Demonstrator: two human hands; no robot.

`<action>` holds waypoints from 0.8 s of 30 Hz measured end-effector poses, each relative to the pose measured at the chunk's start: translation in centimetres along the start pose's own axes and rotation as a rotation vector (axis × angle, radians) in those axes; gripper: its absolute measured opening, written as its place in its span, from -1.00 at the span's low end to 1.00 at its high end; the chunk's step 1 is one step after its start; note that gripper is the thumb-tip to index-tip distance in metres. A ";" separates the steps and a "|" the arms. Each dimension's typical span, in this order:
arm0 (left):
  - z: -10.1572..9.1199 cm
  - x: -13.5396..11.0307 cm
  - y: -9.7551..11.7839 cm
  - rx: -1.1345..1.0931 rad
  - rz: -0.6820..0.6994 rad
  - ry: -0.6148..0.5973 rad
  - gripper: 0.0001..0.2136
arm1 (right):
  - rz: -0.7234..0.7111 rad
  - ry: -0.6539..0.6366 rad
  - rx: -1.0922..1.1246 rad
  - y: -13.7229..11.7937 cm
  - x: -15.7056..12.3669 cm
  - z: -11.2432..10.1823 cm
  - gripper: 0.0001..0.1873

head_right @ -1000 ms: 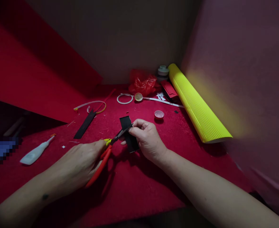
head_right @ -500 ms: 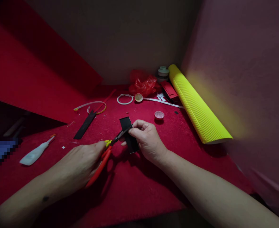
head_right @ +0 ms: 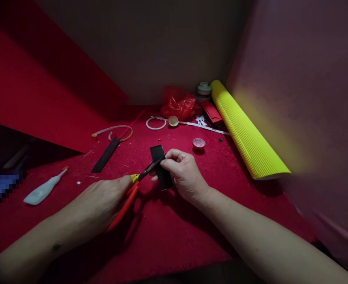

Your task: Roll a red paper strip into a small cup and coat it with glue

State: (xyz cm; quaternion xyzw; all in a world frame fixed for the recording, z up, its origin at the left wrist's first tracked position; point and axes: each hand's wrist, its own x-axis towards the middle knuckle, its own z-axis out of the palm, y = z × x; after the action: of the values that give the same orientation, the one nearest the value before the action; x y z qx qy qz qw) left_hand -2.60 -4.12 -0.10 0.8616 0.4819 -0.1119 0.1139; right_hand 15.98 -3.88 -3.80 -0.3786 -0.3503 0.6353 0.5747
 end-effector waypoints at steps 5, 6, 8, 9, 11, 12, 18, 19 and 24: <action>0.1 0.1 -0.3 0.015 0.023 0.004 -0.86 | 0.001 0.010 -0.043 0.1 0.1 -0.4 -0.88; 0.1 0.1 -0.3 0.022 0.022 0.001 -0.85 | -0.017 0.016 -0.061 0.0 0.1 -0.5 -0.90; 0.1 0.1 -0.4 0.029 0.023 -0.004 -0.84 | -0.053 0.030 -0.103 0.0 0.1 -0.7 -0.93; 0.1 0.1 -0.4 0.029 0.025 -0.004 -0.83 | -0.061 0.035 -0.124 0.0 0.2 -0.7 -0.94; 0.2 0.1 -0.4 0.029 0.032 0.004 -0.83 | -0.054 0.036 -0.161 0.0 0.2 -0.8 -0.93; 0.3 0.1 -0.5 0.031 0.035 0.011 -0.83 | -0.047 0.036 -0.173 0.0 0.2 -0.9 -0.93; 0.7 0.2 -0.7 0.059 0.039 0.018 -0.83 | -0.027 0.066 -0.166 0.0 0.1 -0.8 -0.90; 0.8 0.3 -0.7 0.056 0.037 0.017 -0.83 | -0.028 0.072 -0.154 -0.1 0.1 -0.7 -0.89; 0.9 0.6 -0.8 0.029 0.040 0.013 -0.82 | -0.050 0.100 -0.143 -0.2 0.1 -0.6 -0.90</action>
State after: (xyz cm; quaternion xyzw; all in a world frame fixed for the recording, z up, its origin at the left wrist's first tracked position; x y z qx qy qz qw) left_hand -3.02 -3.50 -1.19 0.8732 0.4638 -0.1110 0.1006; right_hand 16.60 -3.76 -3.94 -0.4411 -0.3748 0.5744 0.5788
